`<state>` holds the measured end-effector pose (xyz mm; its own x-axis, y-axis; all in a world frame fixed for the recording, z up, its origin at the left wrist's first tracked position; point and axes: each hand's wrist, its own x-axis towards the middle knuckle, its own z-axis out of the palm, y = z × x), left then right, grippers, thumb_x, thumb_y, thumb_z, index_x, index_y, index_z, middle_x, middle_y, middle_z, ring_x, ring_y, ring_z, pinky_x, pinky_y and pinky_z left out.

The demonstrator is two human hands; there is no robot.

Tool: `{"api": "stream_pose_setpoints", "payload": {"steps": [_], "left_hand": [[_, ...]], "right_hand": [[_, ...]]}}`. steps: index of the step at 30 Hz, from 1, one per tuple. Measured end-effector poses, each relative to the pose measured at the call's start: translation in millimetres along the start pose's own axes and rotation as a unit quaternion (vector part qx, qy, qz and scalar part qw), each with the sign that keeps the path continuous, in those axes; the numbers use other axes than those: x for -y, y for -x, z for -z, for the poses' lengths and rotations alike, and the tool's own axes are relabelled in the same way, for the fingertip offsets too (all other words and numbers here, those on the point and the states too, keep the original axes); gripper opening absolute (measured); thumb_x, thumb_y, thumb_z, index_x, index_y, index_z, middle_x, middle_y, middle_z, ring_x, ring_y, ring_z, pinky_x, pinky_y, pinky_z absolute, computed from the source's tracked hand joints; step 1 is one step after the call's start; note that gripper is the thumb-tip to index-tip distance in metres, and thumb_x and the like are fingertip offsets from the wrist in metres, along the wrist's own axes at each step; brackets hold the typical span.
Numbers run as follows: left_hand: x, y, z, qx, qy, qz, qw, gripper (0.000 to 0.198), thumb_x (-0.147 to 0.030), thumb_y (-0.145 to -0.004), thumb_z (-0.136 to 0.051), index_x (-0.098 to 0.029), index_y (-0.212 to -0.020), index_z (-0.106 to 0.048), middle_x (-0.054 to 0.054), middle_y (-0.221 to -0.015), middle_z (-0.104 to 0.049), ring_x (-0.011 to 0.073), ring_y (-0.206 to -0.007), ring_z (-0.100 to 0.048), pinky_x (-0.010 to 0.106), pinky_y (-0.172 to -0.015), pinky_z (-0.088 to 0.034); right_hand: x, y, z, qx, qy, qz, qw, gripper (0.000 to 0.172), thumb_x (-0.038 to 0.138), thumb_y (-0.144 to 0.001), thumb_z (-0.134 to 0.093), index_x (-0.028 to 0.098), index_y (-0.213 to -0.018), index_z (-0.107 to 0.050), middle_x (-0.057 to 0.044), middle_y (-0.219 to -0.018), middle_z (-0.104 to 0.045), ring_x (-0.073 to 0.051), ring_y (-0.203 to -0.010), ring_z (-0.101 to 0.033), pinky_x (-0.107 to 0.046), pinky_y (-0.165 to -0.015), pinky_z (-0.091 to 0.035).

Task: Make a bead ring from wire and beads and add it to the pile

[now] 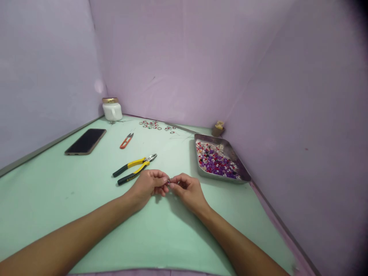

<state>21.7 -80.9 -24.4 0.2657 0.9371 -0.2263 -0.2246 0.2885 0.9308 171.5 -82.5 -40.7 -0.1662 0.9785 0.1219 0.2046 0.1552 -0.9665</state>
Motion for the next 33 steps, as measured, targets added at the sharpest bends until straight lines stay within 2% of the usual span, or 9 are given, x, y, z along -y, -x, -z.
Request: {"api": "stream_pose_setpoints", "payload": {"steps": [5, 10, 14, 19, 23, 29, 33], "left_hand": [[-0.9, 3.1, -1.7, -0.008, 0.004, -0.002, 1.000, 0.013, -0.010, -0.058, -0.065, -0.011, -0.069, -0.059, 0.000, -0.054, -0.062, 0.0106, -0.052, -0.057, 0.022, -0.052, -0.046], [0.7, 1.6, -2.7, -0.016, -0.036, -0.001, 0.999, 0.006, -0.013, -0.061, -0.063, -0.011, -0.063, -0.058, 0.001, -0.051, -0.062, 0.0097, -0.046, -0.056, 0.023, -0.051, -0.045], [1.8, 0.0, -3.2, -0.025, -0.082, -0.027, 0.996, 0.005, -0.014, -0.063, -0.060, -0.012, -0.062, -0.057, -0.001, -0.048, -0.059, 0.0099, -0.044, -0.054, 0.022, -0.047, -0.042], [3.2, 0.9, -4.9, -0.033, -0.131, -0.061, 0.989, 0.005, -0.015, -0.064, -0.058, -0.014, -0.063, -0.054, -0.004, -0.047, -0.055, 0.0083, -0.040, -0.048, 0.021, -0.041, -0.038], [6.7, 2.3, -5.7, -0.034, -0.155, -0.080, 0.984, 0.004, -0.016, -0.066, -0.056, -0.015, -0.064, -0.053, -0.005, -0.046, -0.052, 0.0086, -0.039, -0.047, 0.020, -0.038, -0.036], [8.1, 4.0, -7.0, -0.032, -0.168, -0.106, 0.980, 0.003, -0.017, -0.068, -0.055, -0.016, -0.067, -0.052, -0.006, -0.046, -0.051, 0.0093, -0.041, -0.047, 0.021, -0.041, -0.037], [4.9, 5.1, -7.9, -0.029, -0.165, -0.122, 0.978, 0.004, -0.017, -0.066, -0.056, -0.016, -0.067, -0.052, -0.005, -0.046, -0.051, 0.0099, -0.044, -0.048, 0.022, -0.044, -0.037]], "right_hand": [[1.2, -0.9, 0.1, 0.007, -0.037, -0.018, 0.999, 0.006, 0.020, -0.066, -0.060, 0.015, -0.069, -0.061, -0.001, -0.059, -0.060, -0.010, -0.052, -0.050, -0.022, -0.051, -0.040], [-0.2, -0.3, 0.5, 0.003, -0.057, -0.026, 0.998, 0.008, 0.020, -0.064, -0.061, 0.015, -0.071, -0.062, -0.002, -0.062, -0.062, -0.012, -0.055, -0.054, -0.023, -0.054, -0.043], [-0.4, -1.1, 0.1, 0.004, -0.066, -0.029, 0.997, 0.011, 0.020, -0.063, -0.062, 0.015, -0.072, -0.064, -0.003, -0.066, -0.064, -0.012, -0.059, -0.056, -0.023, -0.057, -0.043], [2.9, -0.8, -0.1, -0.012, -0.033, -0.026, 0.999, 0.007, 0.021, -0.064, -0.060, 0.015, -0.067, -0.062, -0.001, -0.059, -0.060, -0.011, -0.054, -0.052, -0.022, -0.052, -0.041], [5.3, 0.4, 0.4, 0.001, -0.038, -0.031, 0.999, 0.008, 0.021, -0.063, -0.061, 0.014, -0.065, -0.060, 0.000, -0.057, -0.058, -0.010, -0.050, -0.050, -0.021, -0.050, -0.040], [6.5, 0.7, -0.3, 0.007, -0.073, -0.058, 0.996, 0.010, 0.022, -0.062, -0.061, 0.013, -0.062, -0.057, 0.001, -0.051, -0.055, -0.009, -0.045, -0.048, -0.022, -0.046, -0.039], [8.8, 2.1, -1.3, 0.004, -0.077, -0.052, 0.996, 0.009, 0.022, -0.063, -0.061, 0.013, -0.062, -0.058, 0.000, -0.051, -0.057, -0.010, -0.045, -0.048, -0.022, -0.047, -0.039]]}}
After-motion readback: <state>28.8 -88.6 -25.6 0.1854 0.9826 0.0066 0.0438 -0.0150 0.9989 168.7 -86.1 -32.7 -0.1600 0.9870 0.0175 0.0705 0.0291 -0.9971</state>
